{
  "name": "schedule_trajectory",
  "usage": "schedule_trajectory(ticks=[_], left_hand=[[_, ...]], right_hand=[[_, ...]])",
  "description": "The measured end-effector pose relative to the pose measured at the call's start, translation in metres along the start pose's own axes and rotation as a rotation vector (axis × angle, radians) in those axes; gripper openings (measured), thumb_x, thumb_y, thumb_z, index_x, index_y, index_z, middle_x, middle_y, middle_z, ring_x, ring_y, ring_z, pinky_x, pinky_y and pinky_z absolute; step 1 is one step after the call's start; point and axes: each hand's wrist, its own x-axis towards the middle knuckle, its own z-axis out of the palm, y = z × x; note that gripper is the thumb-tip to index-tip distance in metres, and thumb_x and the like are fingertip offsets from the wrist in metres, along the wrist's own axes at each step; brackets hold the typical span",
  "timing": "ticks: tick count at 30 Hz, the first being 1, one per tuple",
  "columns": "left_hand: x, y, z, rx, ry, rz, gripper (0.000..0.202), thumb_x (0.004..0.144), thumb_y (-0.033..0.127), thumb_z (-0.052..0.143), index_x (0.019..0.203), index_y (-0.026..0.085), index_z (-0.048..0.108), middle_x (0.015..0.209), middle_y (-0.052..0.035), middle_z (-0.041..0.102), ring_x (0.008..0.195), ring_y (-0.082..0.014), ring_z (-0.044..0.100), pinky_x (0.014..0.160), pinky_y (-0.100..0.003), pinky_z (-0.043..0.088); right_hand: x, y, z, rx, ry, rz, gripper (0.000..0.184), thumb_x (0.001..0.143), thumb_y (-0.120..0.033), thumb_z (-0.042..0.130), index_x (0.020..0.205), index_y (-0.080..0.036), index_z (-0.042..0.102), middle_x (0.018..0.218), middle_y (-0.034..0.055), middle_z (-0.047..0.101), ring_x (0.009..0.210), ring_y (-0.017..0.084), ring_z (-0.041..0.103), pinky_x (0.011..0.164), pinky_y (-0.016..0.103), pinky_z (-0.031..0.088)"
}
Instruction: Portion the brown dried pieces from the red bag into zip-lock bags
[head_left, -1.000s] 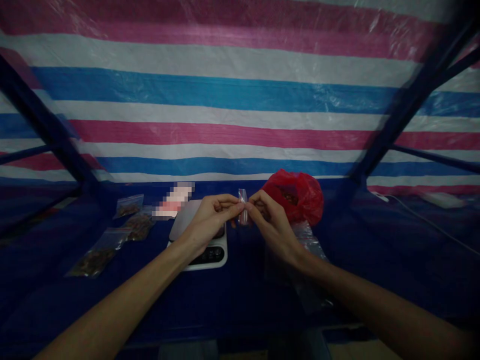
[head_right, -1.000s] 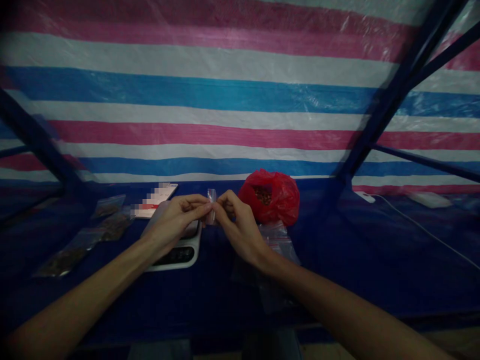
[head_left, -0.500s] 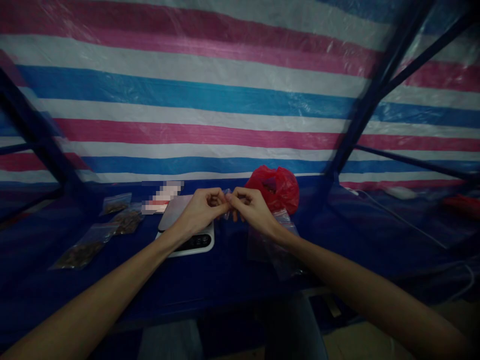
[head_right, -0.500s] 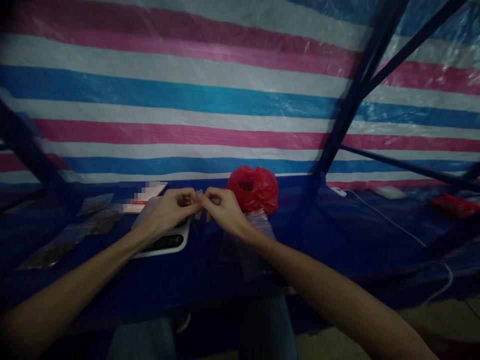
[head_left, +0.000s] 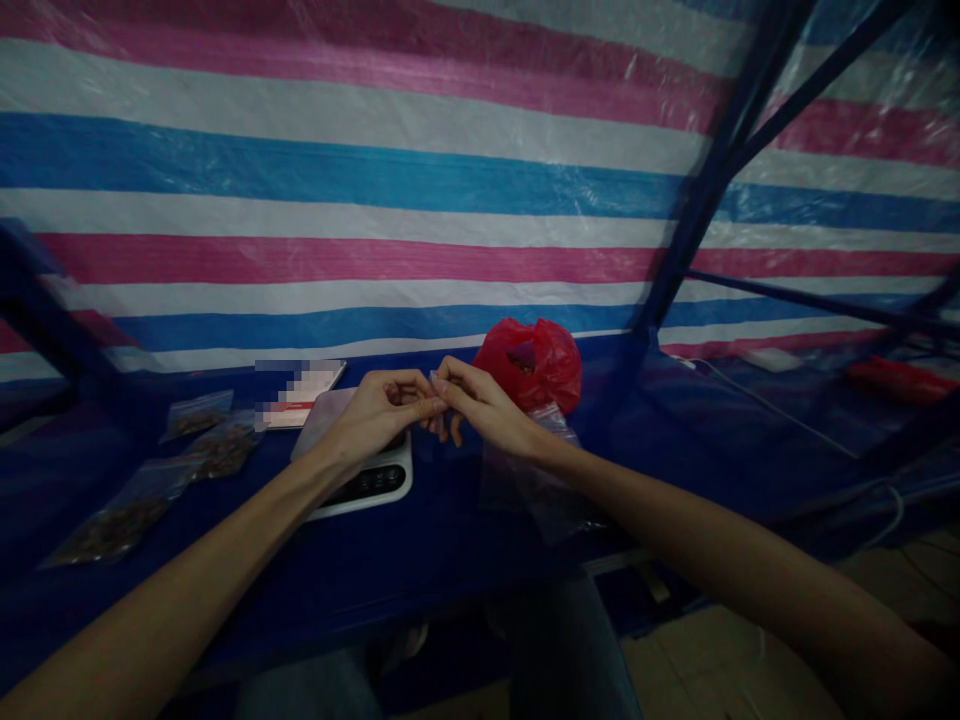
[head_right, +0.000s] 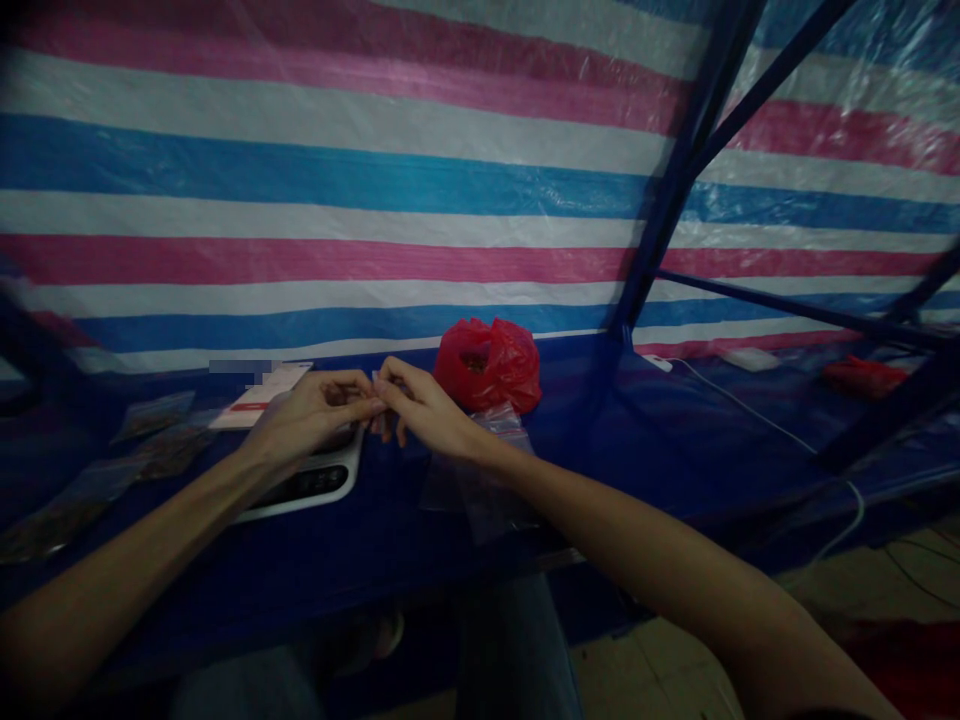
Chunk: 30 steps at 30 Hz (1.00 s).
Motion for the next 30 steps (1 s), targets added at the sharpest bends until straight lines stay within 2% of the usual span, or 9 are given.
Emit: schedule_trajectory(ticks=[6, 11, 15, 17, 20, 22, 27, 30], left_hand=[[0.003, -0.009, -0.006, -0.021, -0.008, 0.050, 0.019, 0.083, 0.032, 0.070, 0.071, 0.017, 0.072, 0.070, -0.0036, 0.070, 0.070, -0.0161, 0.065, 0.073, -0.028, 0.049], [0.001, -0.006, -0.002, 0.117, 0.001, 0.138, 0.019, 0.085, 0.029, 0.064, 0.071, 0.019, 0.071, 0.067, -0.0024, 0.068, 0.064, -0.0153, 0.062, 0.063, -0.026, 0.045], [-0.001, -0.009, 0.002, 0.304, 0.028, 0.218, 0.018, 0.082, 0.021, 0.058, 0.069, 0.019, 0.070, 0.065, 0.0000, 0.067, 0.060, -0.0134, 0.058, 0.059, -0.024, 0.040], [-0.001, -0.011, 0.003, 0.438, 0.131, 0.231, 0.015, 0.078, 0.019, 0.060, 0.065, 0.018, 0.068, 0.061, 0.0020, 0.063, 0.058, -0.0123, 0.054, 0.058, -0.024, 0.036], [-0.002, -0.013, 0.004, 0.640, 0.303, 0.235, 0.012, 0.074, 0.018, 0.063, 0.062, 0.017, 0.065, 0.057, 0.0033, 0.059, 0.056, -0.0116, 0.052, 0.058, -0.025, 0.034], [-0.003, -0.013, 0.004, 0.734, 0.329, 0.259, 0.011, 0.074, 0.018, 0.064, 0.063, 0.017, 0.064, 0.059, 0.0026, 0.062, 0.057, -0.0120, 0.053, 0.060, -0.026, 0.035], [-0.007, -0.011, 0.008, 0.792, 0.345, 0.461, 0.013, 0.080, 0.018, 0.062, 0.067, 0.018, 0.064, 0.066, 0.0013, 0.066, 0.062, -0.0132, 0.057, 0.067, -0.027, 0.039], [-0.008, -0.011, 0.011, 0.731, 0.348, 0.499, 0.014, 0.081, 0.018, 0.062, 0.067, 0.017, 0.064, 0.065, 0.0013, 0.065, 0.061, -0.0128, 0.058, 0.066, -0.027, 0.040]], right_hand=[[0.005, 0.004, -0.015, -0.005, -0.078, -0.027, 0.030, 0.097, -0.050, 0.056, 0.092, -0.022, 0.049, 0.078, -0.0009, 0.063, 0.058, 0.013, 0.061, 0.050, 0.024, 0.051], [0.006, 0.008, -0.020, -0.092, -0.099, -0.001, 0.024, 0.098, -0.043, 0.054, 0.092, -0.020, 0.052, 0.074, 0.0005, 0.065, 0.060, 0.014, 0.063, 0.051, 0.024, 0.050], [0.007, 0.009, -0.023, -0.259, -0.094, 0.015, 0.012, 0.091, -0.029, 0.054, 0.084, -0.019, 0.054, 0.066, -0.0017, 0.061, 0.057, 0.012, 0.058, 0.054, 0.024, 0.045], [0.007, 0.007, -0.024, -0.472, -0.036, -0.033, 0.012, 0.084, -0.022, 0.055, 0.073, -0.019, 0.052, 0.062, -0.0038, 0.054, 0.056, 0.011, 0.051, 0.055, 0.023, 0.037], [0.008, 0.003, -0.025, -0.858, 0.156, -0.107, 0.018, 0.074, -0.018, 0.057, 0.061, -0.020, 0.044, 0.057, -0.0051, 0.045, 0.055, 0.010, 0.039, 0.055, 0.026, 0.026], [0.007, -0.001, -0.024, -0.989, 0.268, -0.120, 0.020, 0.071, -0.018, 0.058, 0.060, -0.020, 0.041, 0.057, -0.0046, 0.045, 0.055, 0.011, 0.037, 0.056, 0.027, 0.023], [0.005, -0.001, -0.020, -0.904, 0.350, -0.178, 0.017, 0.068, -0.016, 0.056, 0.065, -0.021, 0.040, 0.062, -0.0044, 0.046, 0.059, 0.012, 0.042, 0.057, 0.027, 0.026], [0.003, 0.003, -0.015, -0.805, 0.395, -0.184, 0.018, 0.067, -0.013, 0.054, 0.065, -0.022, 0.038, 0.059, -0.0056, 0.042, 0.056, 0.011, 0.040, 0.055, 0.027, 0.025]])
